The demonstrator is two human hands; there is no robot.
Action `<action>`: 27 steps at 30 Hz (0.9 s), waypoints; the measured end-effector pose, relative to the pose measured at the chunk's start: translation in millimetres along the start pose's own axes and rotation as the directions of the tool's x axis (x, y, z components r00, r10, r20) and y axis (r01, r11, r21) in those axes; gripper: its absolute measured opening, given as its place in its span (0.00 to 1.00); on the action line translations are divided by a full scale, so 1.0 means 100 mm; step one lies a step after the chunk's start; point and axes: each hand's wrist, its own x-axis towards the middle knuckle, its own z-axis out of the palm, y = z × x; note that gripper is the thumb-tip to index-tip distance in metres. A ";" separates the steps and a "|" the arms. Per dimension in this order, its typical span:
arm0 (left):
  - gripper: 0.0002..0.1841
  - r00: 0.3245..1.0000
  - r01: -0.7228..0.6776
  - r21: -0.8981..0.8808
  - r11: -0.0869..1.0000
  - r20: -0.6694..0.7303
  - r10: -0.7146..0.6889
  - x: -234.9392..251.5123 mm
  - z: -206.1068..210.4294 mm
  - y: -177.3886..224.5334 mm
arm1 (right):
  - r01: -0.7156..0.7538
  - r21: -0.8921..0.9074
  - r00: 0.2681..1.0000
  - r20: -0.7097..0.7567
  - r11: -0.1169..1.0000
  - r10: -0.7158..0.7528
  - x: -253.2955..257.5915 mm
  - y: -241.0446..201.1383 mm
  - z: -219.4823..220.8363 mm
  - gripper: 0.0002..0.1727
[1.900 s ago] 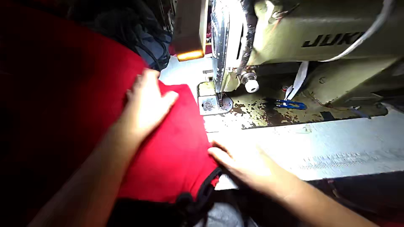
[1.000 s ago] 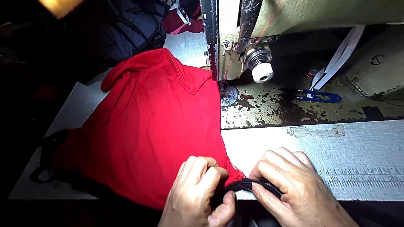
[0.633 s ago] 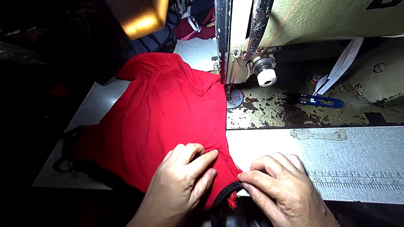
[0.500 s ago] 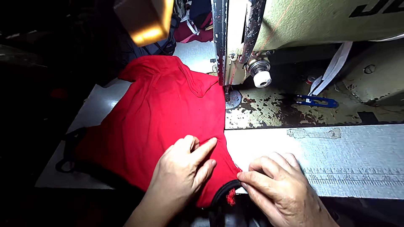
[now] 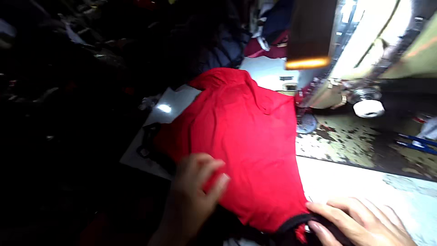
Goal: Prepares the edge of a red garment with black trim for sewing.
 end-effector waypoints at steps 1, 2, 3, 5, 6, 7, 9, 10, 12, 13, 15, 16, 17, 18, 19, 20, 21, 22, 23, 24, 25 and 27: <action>0.21 0.988 0.152 0.087 0.985 -0.030 -0.150 0.08 -0.15 -0.25 | -0.001 -0.002 1.000 0.014 1.000 0.001 0.01 0.00 -0.01 0.13; 0.26 0.946 0.325 0.125 0.938 -0.040 -0.322 0.16 -0.30 -0.48 | 0.003 -0.008 1.000 0.019 1.000 -0.003 0.01 0.01 -0.01 0.13; 0.31 0.877 0.479 0.137 0.867 -0.043 -0.478 0.23 -0.40 -0.71 | 0.004 -0.005 1.000 0.020 1.000 -0.004 0.02 0.02 -0.01 0.13; 0.35 0.735 0.667 0.153 0.729 0.023 -0.677 0.34 -0.50 -1.06 | -0.008 0.028 1.000 0.018 1.000 0.007 0.01 0.02 -0.01 0.14; 0.32 0.699 0.704 0.130 0.699 0.053 -0.713 0.37 -0.49 -1.13 | -0.019 0.067 1.000 0.015 0.998 0.018 0.01 0.03 -0.01 0.14; 0.26 0.698 0.712 0.060 0.700 0.051 -0.714 0.38 -0.47 -1.09 | -0.035 0.119 0.999 0.011 0.992 0.033 0.01 0.04 -0.01 0.15; 0.16 0.780 0.613 -0.151 0.775 -0.039 -0.625 0.35 -0.44 -0.69 | -0.075 0.249 0.997 0.006 0.965 0.076 0.02 0.05 -0.04 0.17; 0.16 0.856 0.489 -0.206 0.848 -0.075 -0.512 0.28 -0.42 -0.44 | -0.098 0.326 0.995 0.006 0.940 0.102 0.01 0.05 -0.06 0.18; 0.18 0.992 0.114 -0.261 0.959 -0.012 -0.122 0.08 -0.38 0.06 | -0.154 0.490 0.982 -0.018 0.858 0.186 0.00 0.06 -0.08 0.24; 0.15 0.986 -0.031 -0.339 0.940 0.146 0.085 0.00 -0.38 0.28 | -0.178 0.558 0.969 -0.043 0.810 0.243 0.01 0.06 -0.09 0.26; 0.13 0.828 -0.133 -0.499 0.857 0.419 0.373 -0.06 -0.35 0.62 | -0.205 0.696 0.931 -0.079 0.688 0.357 0.03 0.06 -0.08 0.24; 0.13 0.765 -0.122 -0.558 0.821 0.474 0.436 -0.09 -0.32 0.70 | -0.205 0.729 0.914 -0.095 0.653 0.394 0.04 0.06 -0.08 0.24; 0.14 0.748 -0.123 -0.585 0.802 0.476 0.462 -0.11 -0.30 0.73 | -0.199 0.741 0.902 -0.117 0.641 0.415 0.05 0.07 -0.07 0.25; 0.15 0.775 -0.131 -0.595 0.793 0.438 0.456 -0.13 -0.28 0.72 | -0.194 0.744 0.896 -0.131 0.640 0.424 0.06 0.07 -0.07 0.25; 0.14 0.818 -0.136 -0.595 0.793 0.385 0.428 -0.12 -0.26 0.69 | -0.196 0.740 0.893 -0.136 0.644 0.429 0.06 0.07 -0.06 0.25; 0.13 0.858 -0.133 -0.586 0.799 0.336 0.388 -0.09 -0.25 0.65 | -0.209 0.727 0.890 -0.136 0.654 0.435 0.07 0.06 -0.05 0.24; 0.12 0.894 -0.126 -0.576 0.808 0.287 0.344 -0.04 -0.21 0.61 | -0.220 0.708 0.888 -0.139 0.671 0.438 0.10 0.05 -0.04 0.21; 0.11 0.923 -0.123 -0.560 0.819 0.240 0.302 0.02 -0.14 0.58 | -0.227 0.683 0.890 -0.145 0.695 0.433 0.15 0.04 -0.02 0.18; 0.10 0.945 -0.120 -0.524 0.843 0.200 0.259 0.08 -0.05 0.55 | -0.236 0.644 0.894 -0.150 0.728 0.422 0.20 0.03 0.01 0.13; 0.11 0.960 -0.114 -0.457 0.882 0.178 0.216 0.12 0.06 0.55 | -0.248 0.593 0.900 -0.152 0.766 0.409 0.26 0.00 0.06 0.10; 0.15 0.969 -0.102 -0.361 0.927 0.174 0.175 0.15 0.18 0.55 | -0.255 0.518 0.913 -0.148 0.816 0.379 0.34 -0.03 0.10 0.11; 0.17 0.971 -0.057 -0.224 0.973 0.213 0.106 0.19 0.40 0.54 | -0.252 0.343 0.948 -0.100 0.905 0.302 0.47 -0.10 0.17 0.18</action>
